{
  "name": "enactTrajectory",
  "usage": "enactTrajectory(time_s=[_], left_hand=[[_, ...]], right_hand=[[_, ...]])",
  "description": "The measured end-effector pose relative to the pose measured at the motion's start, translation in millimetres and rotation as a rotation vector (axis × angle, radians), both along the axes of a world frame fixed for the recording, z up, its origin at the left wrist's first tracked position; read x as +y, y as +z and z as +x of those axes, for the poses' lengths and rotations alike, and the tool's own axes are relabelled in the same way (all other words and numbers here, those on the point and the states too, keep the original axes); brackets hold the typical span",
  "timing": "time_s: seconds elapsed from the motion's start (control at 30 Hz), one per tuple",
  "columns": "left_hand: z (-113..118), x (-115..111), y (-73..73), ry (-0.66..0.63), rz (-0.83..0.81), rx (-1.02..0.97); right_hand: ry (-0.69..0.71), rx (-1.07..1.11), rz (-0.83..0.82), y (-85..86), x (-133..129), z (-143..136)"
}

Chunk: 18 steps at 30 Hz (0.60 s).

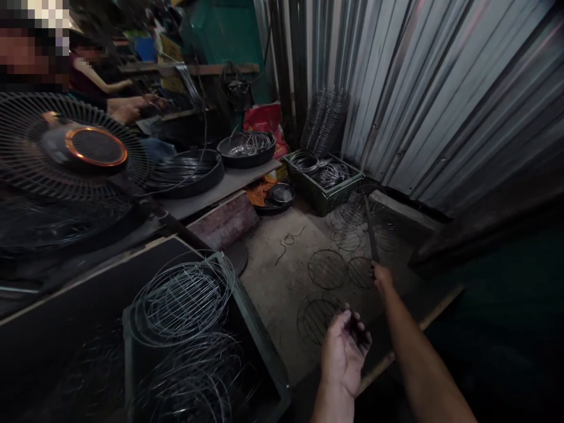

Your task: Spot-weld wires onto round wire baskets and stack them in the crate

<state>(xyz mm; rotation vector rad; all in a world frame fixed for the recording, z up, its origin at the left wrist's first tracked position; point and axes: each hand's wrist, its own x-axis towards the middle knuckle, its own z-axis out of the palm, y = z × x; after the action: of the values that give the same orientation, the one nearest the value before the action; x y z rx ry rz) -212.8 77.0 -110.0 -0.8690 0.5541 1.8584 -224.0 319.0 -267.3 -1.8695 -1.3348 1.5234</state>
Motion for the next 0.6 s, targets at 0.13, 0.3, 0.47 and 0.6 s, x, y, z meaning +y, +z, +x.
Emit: enactTrajectory(time_s=[0.13,0.3,0.47,0.6], left_hand=[[3,3,-1.3,0.001,-0.011,-0.002],[8,3,-2.0,-0.029,-0.016,0.010],[10,6,-3.5,-0.019,-0.016,0.025],[15,6,-2.4,-0.041,0.006,0.033]], right_hand=[[-0.015,0.006,0.067,-17.0,-14,9],[-0.042,0.029,0.122,-23.9,-21,22],[-0.089,0.092,0.172,-23.9,-18,24],[-0.111,0.113,0.211,-30.7,-40,46]])
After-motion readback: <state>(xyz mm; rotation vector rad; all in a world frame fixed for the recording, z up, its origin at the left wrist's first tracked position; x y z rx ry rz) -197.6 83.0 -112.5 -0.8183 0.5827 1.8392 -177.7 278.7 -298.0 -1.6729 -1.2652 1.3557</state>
